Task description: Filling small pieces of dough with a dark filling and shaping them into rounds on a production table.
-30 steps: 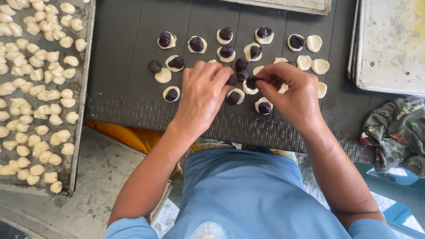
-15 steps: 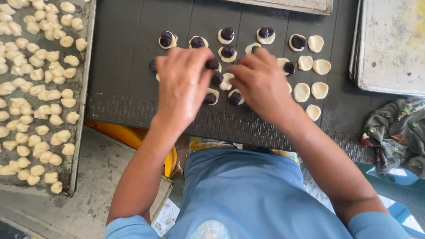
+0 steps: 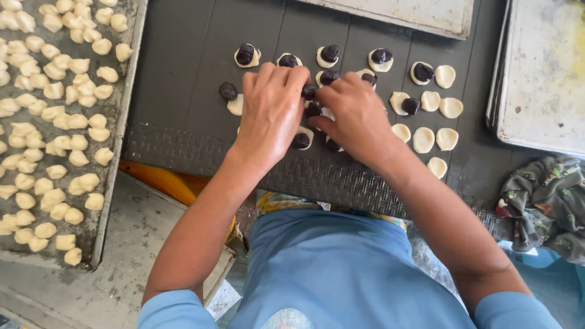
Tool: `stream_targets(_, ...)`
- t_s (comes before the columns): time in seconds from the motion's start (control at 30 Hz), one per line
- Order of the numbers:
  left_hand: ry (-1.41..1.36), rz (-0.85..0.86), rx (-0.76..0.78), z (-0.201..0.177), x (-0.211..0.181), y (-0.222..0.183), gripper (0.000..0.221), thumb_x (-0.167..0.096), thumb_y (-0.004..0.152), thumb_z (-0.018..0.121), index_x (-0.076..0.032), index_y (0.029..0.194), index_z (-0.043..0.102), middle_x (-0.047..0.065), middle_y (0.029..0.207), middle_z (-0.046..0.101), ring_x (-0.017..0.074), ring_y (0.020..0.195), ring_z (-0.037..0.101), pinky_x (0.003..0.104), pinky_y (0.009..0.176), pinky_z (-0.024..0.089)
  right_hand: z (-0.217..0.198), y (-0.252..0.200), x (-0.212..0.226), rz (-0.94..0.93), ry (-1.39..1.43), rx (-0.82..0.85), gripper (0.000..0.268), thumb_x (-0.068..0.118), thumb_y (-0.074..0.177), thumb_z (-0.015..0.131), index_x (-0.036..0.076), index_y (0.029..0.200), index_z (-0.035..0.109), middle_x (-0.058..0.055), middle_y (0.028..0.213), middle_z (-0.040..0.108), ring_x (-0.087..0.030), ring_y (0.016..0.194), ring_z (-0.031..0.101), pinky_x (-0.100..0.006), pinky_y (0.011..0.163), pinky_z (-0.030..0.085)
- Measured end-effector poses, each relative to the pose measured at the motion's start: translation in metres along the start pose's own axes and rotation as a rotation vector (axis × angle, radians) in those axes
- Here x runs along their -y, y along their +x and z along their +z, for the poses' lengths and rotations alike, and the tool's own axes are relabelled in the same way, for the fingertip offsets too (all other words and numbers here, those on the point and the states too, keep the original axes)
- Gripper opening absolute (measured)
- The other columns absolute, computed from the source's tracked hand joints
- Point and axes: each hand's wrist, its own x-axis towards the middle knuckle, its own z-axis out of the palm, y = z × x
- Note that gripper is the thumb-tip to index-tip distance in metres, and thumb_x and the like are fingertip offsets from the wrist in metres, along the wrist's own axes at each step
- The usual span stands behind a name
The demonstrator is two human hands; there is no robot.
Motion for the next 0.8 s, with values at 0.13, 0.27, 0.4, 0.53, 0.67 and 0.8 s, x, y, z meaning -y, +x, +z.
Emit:
stream_targets(0.13, 0.082, 0.013, -0.076, 0.002, 0.008, 0.0, 0.027, 0.01, 0.074, 0.065, -0.011, 0.09, 0.059, 0.003, 0.077, 0.059, 0.0249, 0.078, 0.049, 0.037, 0.067, 0.034, -0.002, 0.005, 0.001, 0.031, 0.135, -0.004, 0.01, 0.006, 0.077, 0.069, 0.008, 0.085, 0.062, -0.002, 0.078, 0.065, -0.025, 0.077, 0.053, -0.037, 0.067, 0.044)
stream_targets(0.27, 0.016, 0.025, -0.009, 0.011, 0.005, 0.001, 0.024, 0.013, 0.077, 0.067, -0.006, 0.09, 0.063, 0.009, 0.082, 0.067, 0.0262, 0.08, 0.053, 0.037, 0.068, 0.035, -0.033, -0.005, 0.009, 0.058, 0.148, -0.097, 0.012, 0.002, 0.081, 0.07, 0.004, 0.09, 0.064, -0.006, 0.08, 0.064, -0.025, 0.077, 0.054, -0.036, 0.069, 0.045)
stream_targets(0.4, 0.116, 0.111, 0.04, 0.03, 0.001, 0.003, 0.022, 0.005, 0.075, 0.067, -0.012, 0.087, 0.059, 0.005, 0.079, 0.058, 0.0255, 0.082, 0.049, 0.037, 0.068, 0.035, -0.013, -0.018, 0.009, 0.029, 0.111, -0.063, 0.012, 0.002, 0.086, 0.072, 0.004, 0.082, 0.061, -0.008, 0.075, 0.057, -0.028, 0.076, 0.049, -0.039, 0.065, 0.042)
stream_targets(0.53, 0.306, 0.156, 0.08, 0.023, 0.006, 0.007, 0.025, 0.001, 0.064, 0.076, -0.016, 0.07, 0.06, -0.004, 0.068, 0.053, 0.021, 0.083, 0.047, 0.039, 0.072, 0.03, -0.042, -0.012, -0.018, 0.083, 0.267, -0.036, 0.015, 0.01, 0.09, 0.076, 0.006, 0.104, 0.076, -0.007, 0.089, 0.07, -0.024, 0.082, 0.056, -0.037, 0.078, 0.045)
stream_targets(0.67, 0.245, 0.126, 0.058, 0.023, -0.01, 0.019, 0.033, -0.008, 0.078, 0.079, -0.012, 0.109, 0.068, 0.0, 0.092, 0.07, 0.0216, 0.087, 0.054, 0.037, 0.076, 0.033, -0.052, -0.023, -0.034, 0.195, 0.185, -0.098, 0.007, 0.004, 0.09, 0.081, 0.006, 0.091, 0.075, -0.005, 0.08, 0.067, -0.019, 0.077, 0.046, -0.031, 0.072, 0.041)
stream_targets(0.8, 0.265, 0.286, 0.083, 0.048, -0.022, 0.031, 0.014, -0.016, 0.081, 0.074, -0.015, 0.091, 0.064, 0.0, 0.085, 0.061, 0.0217, 0.088, 0.048, 0.037, 0.071, 0.034, -0.012, -0.037, -0.032, 0.139, -0.211, -0.041, 0.032, 0.039, 0.079, 0.083, 0.012, 0.081, 0.067, -0.001, 0.075, 0.061, -0.024, 0.081, 0.052, -0.038, 0.068, 0.042)
